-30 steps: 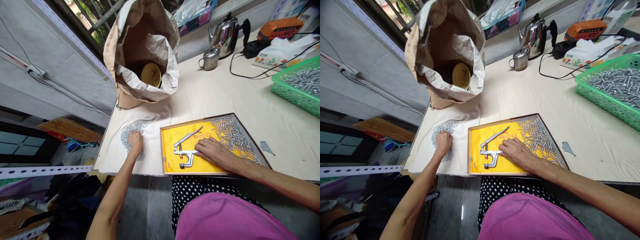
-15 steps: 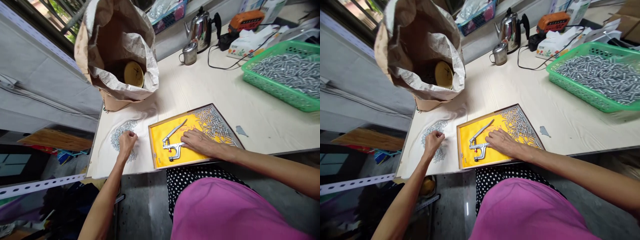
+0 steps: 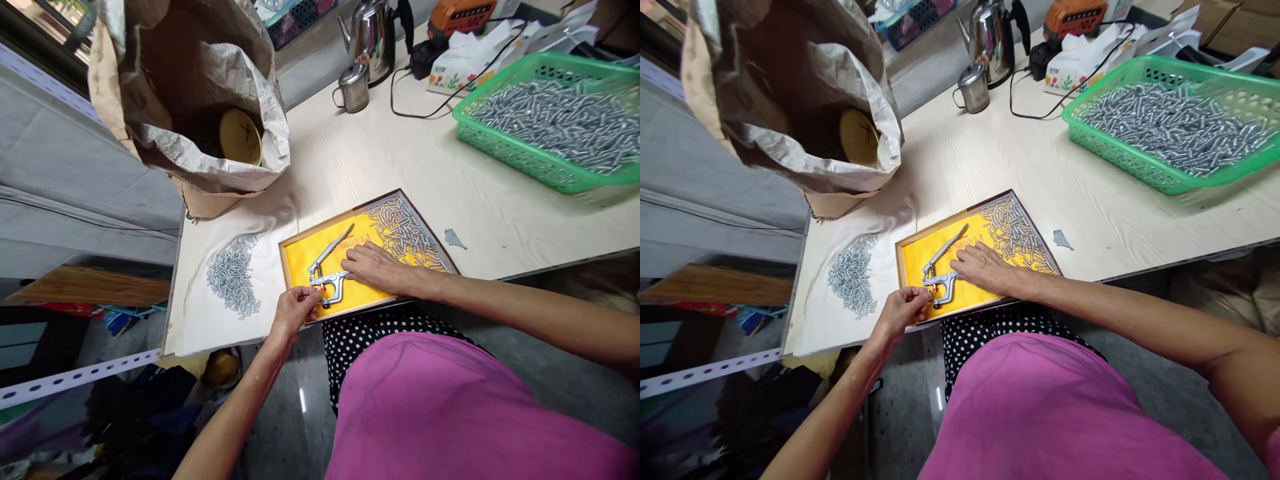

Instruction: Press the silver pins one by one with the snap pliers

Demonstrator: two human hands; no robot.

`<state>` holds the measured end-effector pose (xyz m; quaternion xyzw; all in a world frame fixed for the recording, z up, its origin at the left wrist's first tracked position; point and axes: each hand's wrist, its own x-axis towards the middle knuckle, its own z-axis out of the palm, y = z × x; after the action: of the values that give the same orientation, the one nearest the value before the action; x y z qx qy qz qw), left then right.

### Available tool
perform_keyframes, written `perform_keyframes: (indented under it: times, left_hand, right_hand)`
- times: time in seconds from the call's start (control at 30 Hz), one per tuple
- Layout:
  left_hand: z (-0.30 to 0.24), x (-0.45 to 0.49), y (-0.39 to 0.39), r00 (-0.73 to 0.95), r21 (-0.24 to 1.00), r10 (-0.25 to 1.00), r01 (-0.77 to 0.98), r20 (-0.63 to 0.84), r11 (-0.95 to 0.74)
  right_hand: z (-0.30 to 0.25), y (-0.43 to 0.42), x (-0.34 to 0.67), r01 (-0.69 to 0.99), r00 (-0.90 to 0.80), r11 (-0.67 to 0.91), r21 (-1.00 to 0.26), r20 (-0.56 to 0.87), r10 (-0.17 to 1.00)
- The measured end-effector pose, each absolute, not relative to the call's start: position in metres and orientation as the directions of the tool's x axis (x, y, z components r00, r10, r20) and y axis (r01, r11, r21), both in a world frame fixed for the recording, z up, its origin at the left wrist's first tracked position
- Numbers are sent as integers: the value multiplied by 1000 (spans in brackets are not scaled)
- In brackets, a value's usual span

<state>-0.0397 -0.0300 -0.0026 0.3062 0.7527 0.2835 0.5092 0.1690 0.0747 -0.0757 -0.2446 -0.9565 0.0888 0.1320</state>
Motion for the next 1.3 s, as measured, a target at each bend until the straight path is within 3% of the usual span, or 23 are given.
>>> perform_keyframes:
  times: [0.4, 0.77, 1.03, 1.3]
  left_hand:
    - [-11, -30, -29, -323, 711, 686, 53, -652, 701]
    - [-7, -27, -24, -345, 669, 660, 111, -667, 735]
    - [-6, -34, -18, -236, 613, 643, 194, -729, 766]
    - [-10, -36, -19, -213, 612, 638, 180, -740, 770]
  right_hand:
    - [-74, 74, 167, 451, -853, 860, -239, 169, 494]
    - [-69, 74, 168, 429, -867, 870, -243, 160, 472]
    - [-65, 71, 170, 429, -866, 864, -265, 151, 476]
    - [-51, 90, 163, 434, -864, 828, -354, 96, 494]
